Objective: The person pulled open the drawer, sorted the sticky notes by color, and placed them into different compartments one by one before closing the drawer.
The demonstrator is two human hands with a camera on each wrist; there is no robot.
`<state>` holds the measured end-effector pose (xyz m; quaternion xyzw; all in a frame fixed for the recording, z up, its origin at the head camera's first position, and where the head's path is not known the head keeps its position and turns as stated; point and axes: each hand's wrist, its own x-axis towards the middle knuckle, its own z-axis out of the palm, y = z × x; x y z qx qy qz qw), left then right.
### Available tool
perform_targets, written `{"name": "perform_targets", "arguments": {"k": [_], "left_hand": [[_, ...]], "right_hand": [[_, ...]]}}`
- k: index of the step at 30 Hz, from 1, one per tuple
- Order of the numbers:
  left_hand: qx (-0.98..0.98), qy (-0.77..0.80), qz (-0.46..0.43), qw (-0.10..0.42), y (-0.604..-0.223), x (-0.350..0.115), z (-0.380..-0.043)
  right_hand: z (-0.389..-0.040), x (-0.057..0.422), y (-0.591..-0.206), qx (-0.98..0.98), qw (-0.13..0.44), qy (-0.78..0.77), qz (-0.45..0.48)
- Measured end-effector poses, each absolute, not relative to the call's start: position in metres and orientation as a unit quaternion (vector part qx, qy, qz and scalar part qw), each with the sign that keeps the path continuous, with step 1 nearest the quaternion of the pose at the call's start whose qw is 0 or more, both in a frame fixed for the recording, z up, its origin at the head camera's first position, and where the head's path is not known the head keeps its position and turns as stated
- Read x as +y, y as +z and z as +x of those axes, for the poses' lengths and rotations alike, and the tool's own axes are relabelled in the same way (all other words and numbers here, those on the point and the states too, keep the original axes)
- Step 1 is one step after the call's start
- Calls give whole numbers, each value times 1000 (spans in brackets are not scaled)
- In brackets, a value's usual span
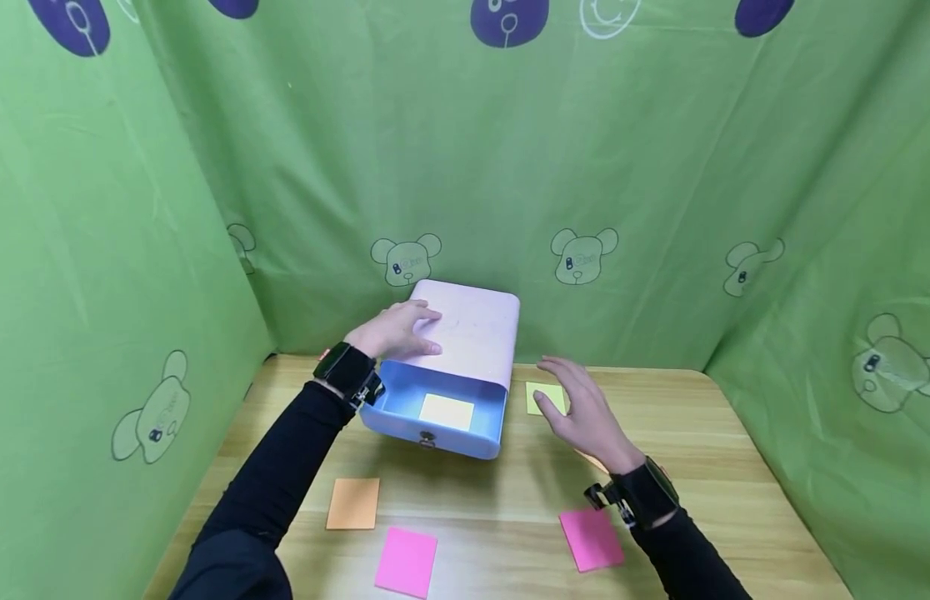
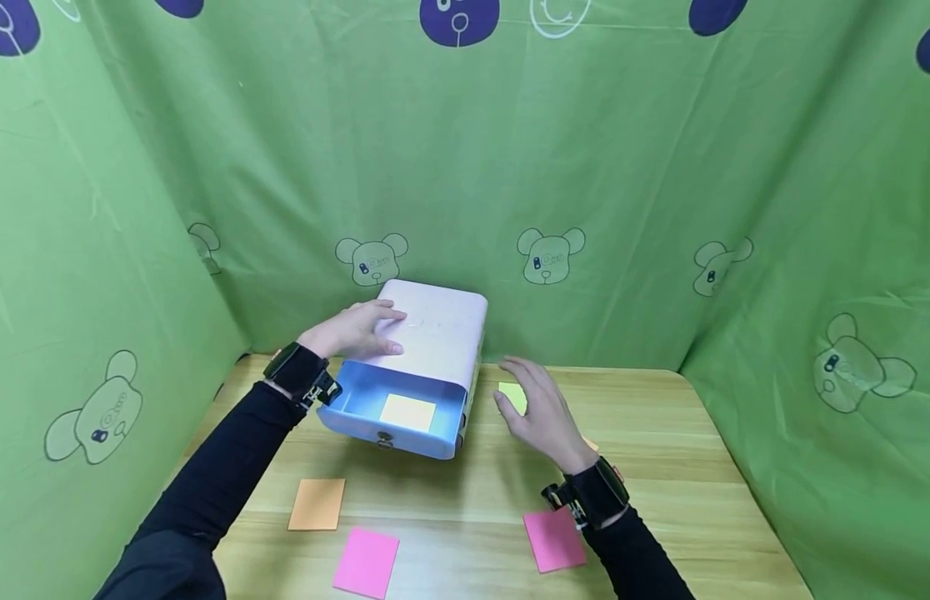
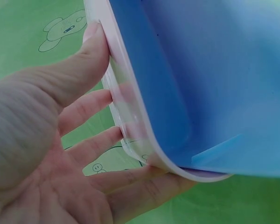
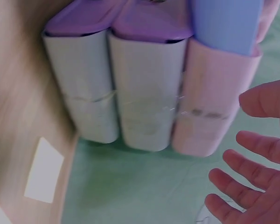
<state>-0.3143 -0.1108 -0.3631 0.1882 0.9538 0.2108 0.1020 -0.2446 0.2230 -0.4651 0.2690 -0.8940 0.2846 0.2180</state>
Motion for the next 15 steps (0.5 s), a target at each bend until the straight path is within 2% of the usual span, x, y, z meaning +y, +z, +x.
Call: {"name": "perform_targets", "arguments": {"k": [15], "left_hand": [[955, 217, 171, 111, -361, -109, -312]], "right_hand": [[-277, 237, -497, -931, 141, 256, 216]]}}
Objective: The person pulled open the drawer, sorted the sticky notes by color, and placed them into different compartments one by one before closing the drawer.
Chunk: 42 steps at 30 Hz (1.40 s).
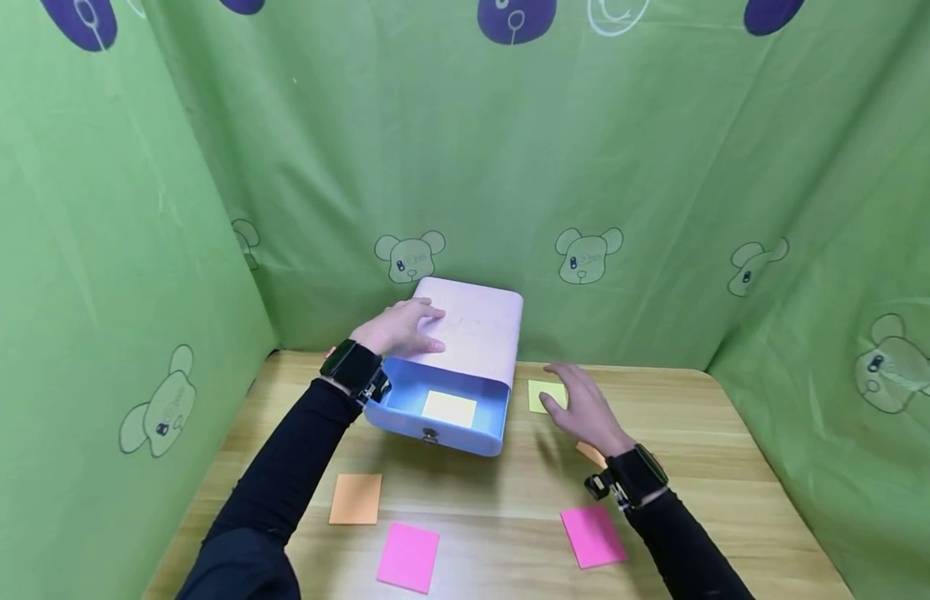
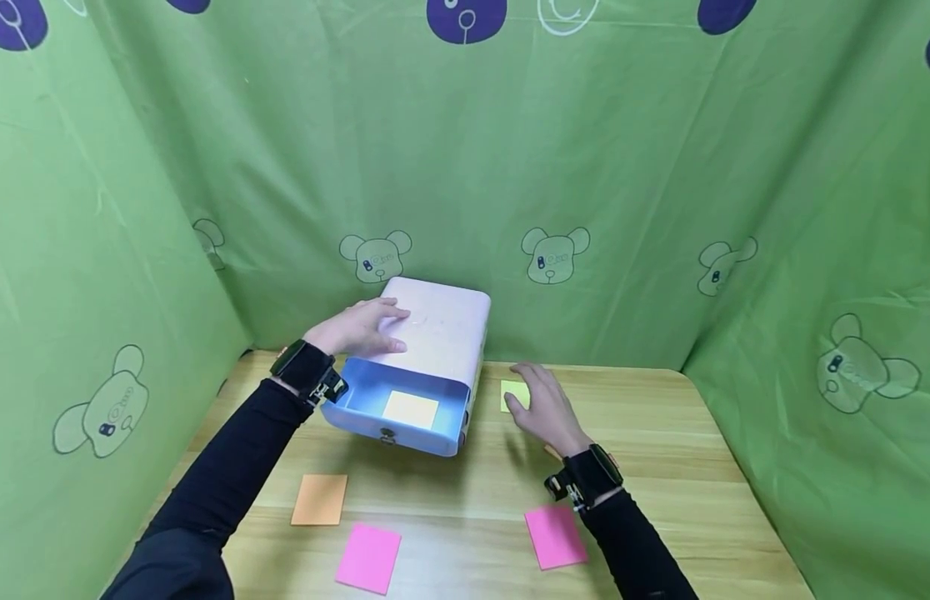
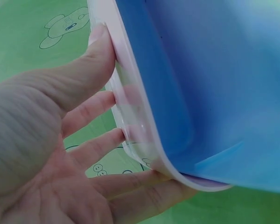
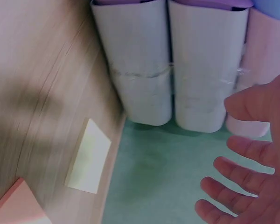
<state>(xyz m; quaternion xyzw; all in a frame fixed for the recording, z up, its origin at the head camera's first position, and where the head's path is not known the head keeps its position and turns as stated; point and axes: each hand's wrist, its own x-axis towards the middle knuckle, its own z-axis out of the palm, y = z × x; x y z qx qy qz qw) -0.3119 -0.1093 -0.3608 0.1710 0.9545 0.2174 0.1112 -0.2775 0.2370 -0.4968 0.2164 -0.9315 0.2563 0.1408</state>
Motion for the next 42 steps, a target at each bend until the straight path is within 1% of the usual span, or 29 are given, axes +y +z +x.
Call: {"name": "perform_targets", "arguments": {"k": [8, 14, 26, 36, 42], "left_hand": [[954, 216, 174, 116, -360, -106, -311], [957, 205, 172, 111, -360, -106, -313], [955, 213, 168, 119, -357, -106, -315], [955, 215, 165, 125, -355, -106, -313], [956, 213, 160, 124, -355, -106, -311]], "right_hand": [[-297, 248, -506, -952, 83, 235, 181], [-310, 253, -513, -954, 69, 229, 178], [-329, 257, -523, -969, 17, 200, 141], [-340, 255, -531, -980, -54, 172, 87], [-344, 250, -533, -981, -78, 163, 67]]}}
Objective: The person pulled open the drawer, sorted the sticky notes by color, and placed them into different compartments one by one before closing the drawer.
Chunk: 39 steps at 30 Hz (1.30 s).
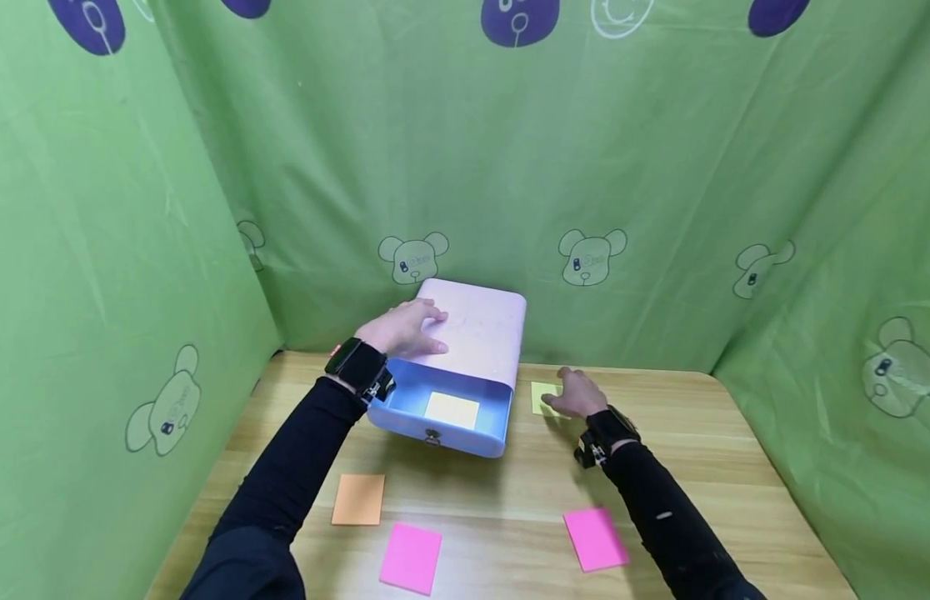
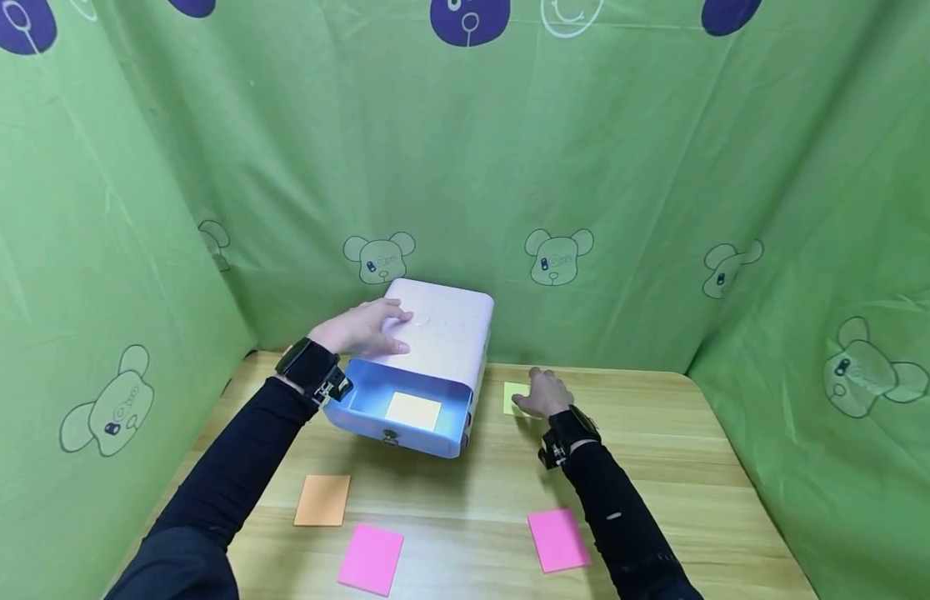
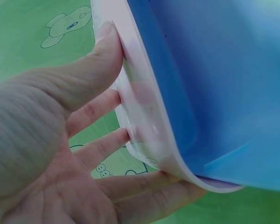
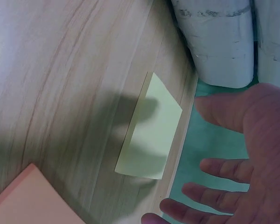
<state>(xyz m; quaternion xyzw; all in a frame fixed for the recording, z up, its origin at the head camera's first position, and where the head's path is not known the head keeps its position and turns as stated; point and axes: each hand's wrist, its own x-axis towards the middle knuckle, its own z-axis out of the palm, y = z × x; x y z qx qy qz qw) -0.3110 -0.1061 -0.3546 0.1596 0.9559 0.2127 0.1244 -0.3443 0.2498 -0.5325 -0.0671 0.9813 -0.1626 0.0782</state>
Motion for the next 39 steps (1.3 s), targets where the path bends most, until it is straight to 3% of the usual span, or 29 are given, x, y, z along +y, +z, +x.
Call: {"name": "perform_targets", "arguments": {"k": [17, 39], "left_hand": [[957, 205, 162, 126, -353, -106, -311], [957, 203, 166, 124, -356, -107, -313]], "right_hand": [[-359, 237, -533, 981, 142, -126, -41], [-376, 235, -554, 985, 134, -107, -18]]}}
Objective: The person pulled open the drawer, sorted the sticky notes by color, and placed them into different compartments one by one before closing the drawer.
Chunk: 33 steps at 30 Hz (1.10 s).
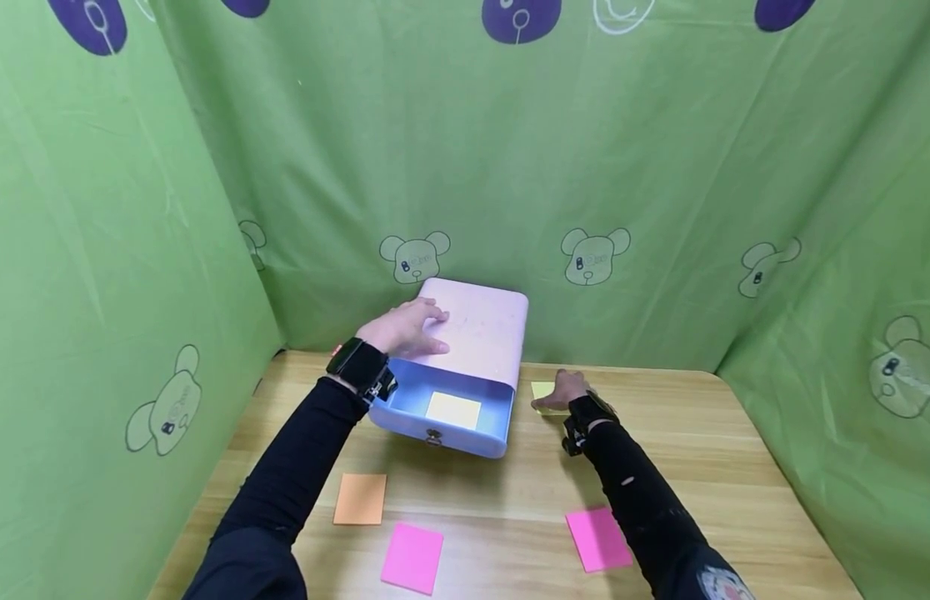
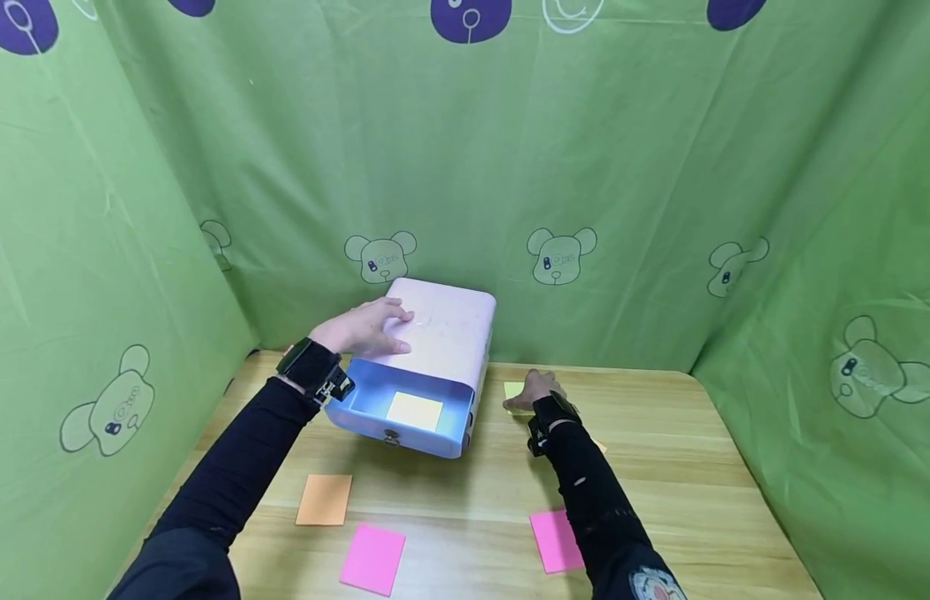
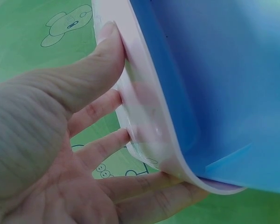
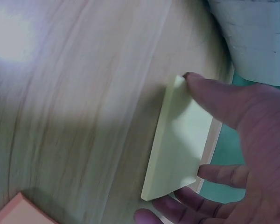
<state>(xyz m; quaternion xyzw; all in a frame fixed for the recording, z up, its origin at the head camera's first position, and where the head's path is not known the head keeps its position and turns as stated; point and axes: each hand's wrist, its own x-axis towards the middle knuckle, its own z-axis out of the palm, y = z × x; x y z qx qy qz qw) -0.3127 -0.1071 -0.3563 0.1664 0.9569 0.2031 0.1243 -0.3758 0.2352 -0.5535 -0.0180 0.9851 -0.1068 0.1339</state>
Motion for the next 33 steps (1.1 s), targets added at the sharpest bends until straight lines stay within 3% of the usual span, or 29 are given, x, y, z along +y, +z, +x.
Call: {"name": "perform_targets", "arguments": {"k": [11, 24, 33], "left_hand": [[956, 207, 164, 126, -357, -106, -313], [956, 208, 165, 126, -358, -107, -313], [956, 207, 166, 128, -356, -108, -312]], "right_hand": [[-379, 244, -557, 979, 123, -159, -4], [-382, 257, -577, 912, 176, -367, 37], [-385, 265, -580, 909, 140, -389, 49]]}}
